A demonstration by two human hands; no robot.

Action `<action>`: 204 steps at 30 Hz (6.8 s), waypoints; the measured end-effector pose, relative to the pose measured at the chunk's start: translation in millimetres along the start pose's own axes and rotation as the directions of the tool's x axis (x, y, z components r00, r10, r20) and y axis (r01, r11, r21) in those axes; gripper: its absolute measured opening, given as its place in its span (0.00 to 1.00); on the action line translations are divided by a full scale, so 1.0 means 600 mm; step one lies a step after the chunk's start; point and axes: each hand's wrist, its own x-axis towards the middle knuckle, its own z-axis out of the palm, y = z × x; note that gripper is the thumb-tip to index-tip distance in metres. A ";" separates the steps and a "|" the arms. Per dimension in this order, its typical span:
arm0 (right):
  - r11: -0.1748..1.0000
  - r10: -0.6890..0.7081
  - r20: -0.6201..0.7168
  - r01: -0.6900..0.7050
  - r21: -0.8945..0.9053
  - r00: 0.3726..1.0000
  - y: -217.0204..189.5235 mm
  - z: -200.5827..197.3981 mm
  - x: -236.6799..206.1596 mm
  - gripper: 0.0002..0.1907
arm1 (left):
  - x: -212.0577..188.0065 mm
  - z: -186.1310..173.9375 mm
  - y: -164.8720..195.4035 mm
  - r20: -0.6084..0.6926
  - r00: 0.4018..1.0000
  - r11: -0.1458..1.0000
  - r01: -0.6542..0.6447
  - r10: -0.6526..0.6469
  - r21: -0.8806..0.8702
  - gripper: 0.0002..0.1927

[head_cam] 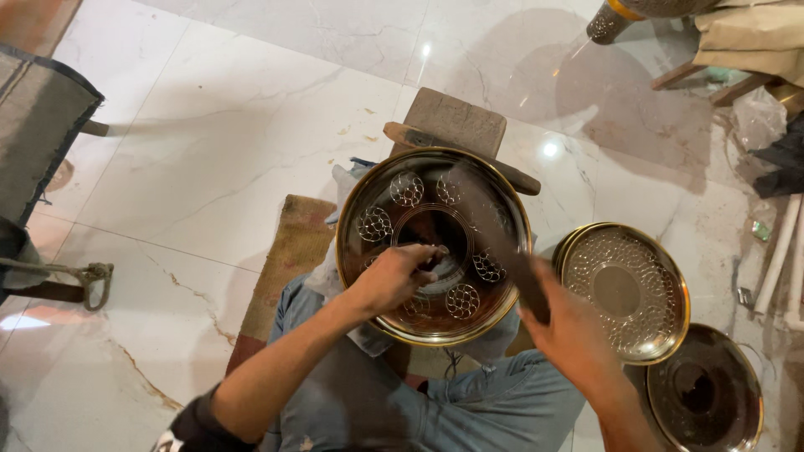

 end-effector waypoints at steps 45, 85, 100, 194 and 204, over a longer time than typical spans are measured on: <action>0.924 0.188 -0.078 -0.149 0.353 0.979 0.030 0.077 0.004 0.47 | 0.015 -0.014 -0.035 0.065 0.976 0.977 -0.211 0.208 0.040 0.22; 0.993 0.045 0.147 -0.028 -0.117 0.988 -0.003 0.004 0.022 0.47 | -0.014 0.010 -0.020 -0.104 0.985 0.988 -0.127 0.137 0.092 0.20; 0.324 0.596 -0.196 -0.009 0.946 0.778 0.025 0.209 -0.108 0.36 | 0.027 -0.011 -0.035 0.371 0.908 0.976 -0.217 0.197 0.013 0.19; 0.932 0.262 0.045 -0.265 0.248 0.964 0.025 0.116 -0.056 0.49 | 0.008 0.001 -0.013 0.235 0.956 0.979 -0.195 0.176 0.059 0.18; 0.645 0.568 -0.063 -0.396 0.654 0.821 0.029 0.336 -0.182 0.48 | 0.046 -0.017 0.017 0.651 0.725 0.946 -0.323 0.224 0.034 0.18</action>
